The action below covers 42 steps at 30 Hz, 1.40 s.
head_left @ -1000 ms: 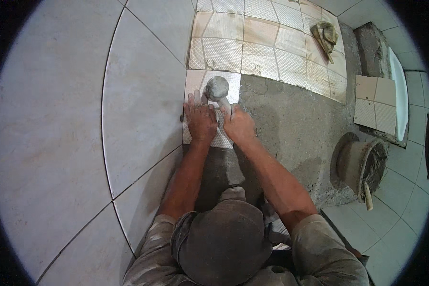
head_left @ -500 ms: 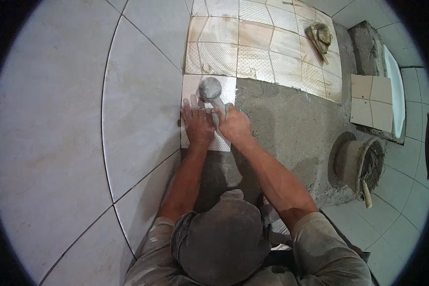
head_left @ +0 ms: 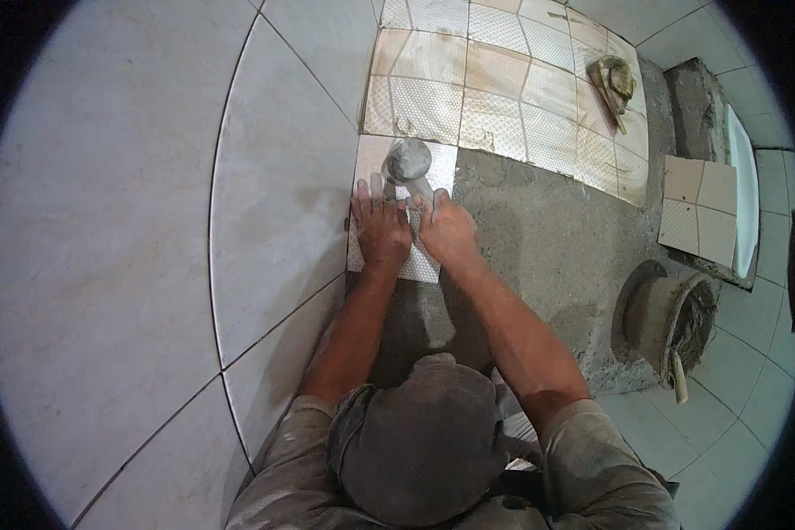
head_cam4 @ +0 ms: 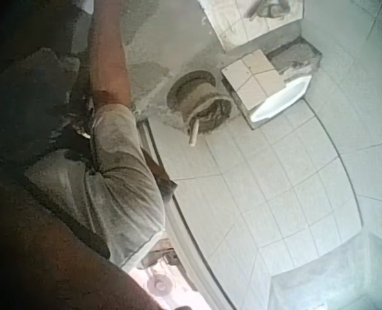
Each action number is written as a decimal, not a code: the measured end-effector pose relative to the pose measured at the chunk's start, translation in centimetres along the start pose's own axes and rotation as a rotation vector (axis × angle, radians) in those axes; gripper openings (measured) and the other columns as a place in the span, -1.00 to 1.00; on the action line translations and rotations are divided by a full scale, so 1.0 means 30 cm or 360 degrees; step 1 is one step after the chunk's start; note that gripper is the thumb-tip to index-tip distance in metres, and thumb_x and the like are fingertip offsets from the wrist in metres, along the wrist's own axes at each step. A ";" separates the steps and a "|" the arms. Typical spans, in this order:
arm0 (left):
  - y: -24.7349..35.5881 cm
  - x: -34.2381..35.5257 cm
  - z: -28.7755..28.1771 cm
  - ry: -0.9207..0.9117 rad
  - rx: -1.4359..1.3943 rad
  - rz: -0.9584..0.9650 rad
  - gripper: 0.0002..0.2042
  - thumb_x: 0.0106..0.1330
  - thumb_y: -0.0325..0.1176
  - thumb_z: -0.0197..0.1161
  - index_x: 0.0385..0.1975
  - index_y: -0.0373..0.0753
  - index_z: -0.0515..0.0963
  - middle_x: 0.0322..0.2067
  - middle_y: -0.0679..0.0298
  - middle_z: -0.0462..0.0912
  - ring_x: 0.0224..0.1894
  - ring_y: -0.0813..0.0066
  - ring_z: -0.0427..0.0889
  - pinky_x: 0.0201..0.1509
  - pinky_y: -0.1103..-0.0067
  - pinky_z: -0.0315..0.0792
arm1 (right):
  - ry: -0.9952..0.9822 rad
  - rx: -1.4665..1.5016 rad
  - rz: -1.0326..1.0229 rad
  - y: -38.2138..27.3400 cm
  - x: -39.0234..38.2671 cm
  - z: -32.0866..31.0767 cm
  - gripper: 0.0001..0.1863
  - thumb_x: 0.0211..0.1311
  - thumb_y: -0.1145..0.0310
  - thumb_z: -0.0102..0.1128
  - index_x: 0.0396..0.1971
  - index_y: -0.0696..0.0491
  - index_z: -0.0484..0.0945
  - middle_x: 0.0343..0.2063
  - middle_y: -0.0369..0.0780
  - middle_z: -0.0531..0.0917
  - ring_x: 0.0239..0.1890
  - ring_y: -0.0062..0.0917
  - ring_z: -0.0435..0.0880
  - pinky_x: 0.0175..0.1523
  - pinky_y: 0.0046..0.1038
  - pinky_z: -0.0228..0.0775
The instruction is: Installing tiles on a bathroom floor using mortar and a rubber mallet.
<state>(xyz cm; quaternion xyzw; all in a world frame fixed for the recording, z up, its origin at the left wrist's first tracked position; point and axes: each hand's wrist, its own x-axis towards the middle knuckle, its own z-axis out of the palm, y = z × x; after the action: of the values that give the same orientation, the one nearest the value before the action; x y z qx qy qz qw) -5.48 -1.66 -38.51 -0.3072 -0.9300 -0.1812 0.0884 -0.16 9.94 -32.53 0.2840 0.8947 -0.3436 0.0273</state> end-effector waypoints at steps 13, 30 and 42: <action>-0.010 -0.008 0.027 -0.0170 0.0051 -0.0060 -0.60 0.31 -0.26 -0.01 0.06 -0.38 0.44 0.13 -0.04 0.38 0.32 -0.12 0.12 0.37 0.06 -0.05 | 0.0012 -0.0016 -0.0054 -0.005 0.009 -0.005 -0.54 0.33 0.07 -0.07 -0.24 0.27 0.40 -0.58 0.13 0.58 -0.44 0.06 0.61 -0.31 -0.03 0.45; 0.000 0.003 0.018 -0.0076 0.0021 -0.0004 -0.69 0.21 -0.33 0.07 -0.16 -0.41 0.56 0.00 -0.16 0.50 0.27 -0.25 0.18 0.35 -0.01 -0.04 | -0.0042 -0.0007 -0.0050 -0.014 0.017 -0.032 -0.56 0.31 0.09 -0.05 -0.27 0.25 0.41 -0.55 0.11 0.59 -0.42 0.05 0.62 -0.29 -0.02 0.45; 0.004 -0.003 0.012 -0.0166 0.0027 -0.0113 -0.61 0.25 -0.31 0.06 0.05 -0.33 0.46 0.23 0.01 0.27 0.33 -0.09 0.13 0.38 0.10 -0.03 | -0.0088 -0.0046 -0.0023 -0.024 0.015 -0.049 -0.59 0.30 0.14 -0.03 -0.25 0.27 0.41 -0.53 0.11 0.61 -0.41 0.03 0.63 -0.27 -0.04 0.47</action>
<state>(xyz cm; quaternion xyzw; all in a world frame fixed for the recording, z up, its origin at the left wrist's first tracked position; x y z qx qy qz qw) -5.35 -1.47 -38.82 -0.2824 -0.9452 -0.1601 0.0359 -0.70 10.65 -31.11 0.2674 0.9006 -0.3385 0.0537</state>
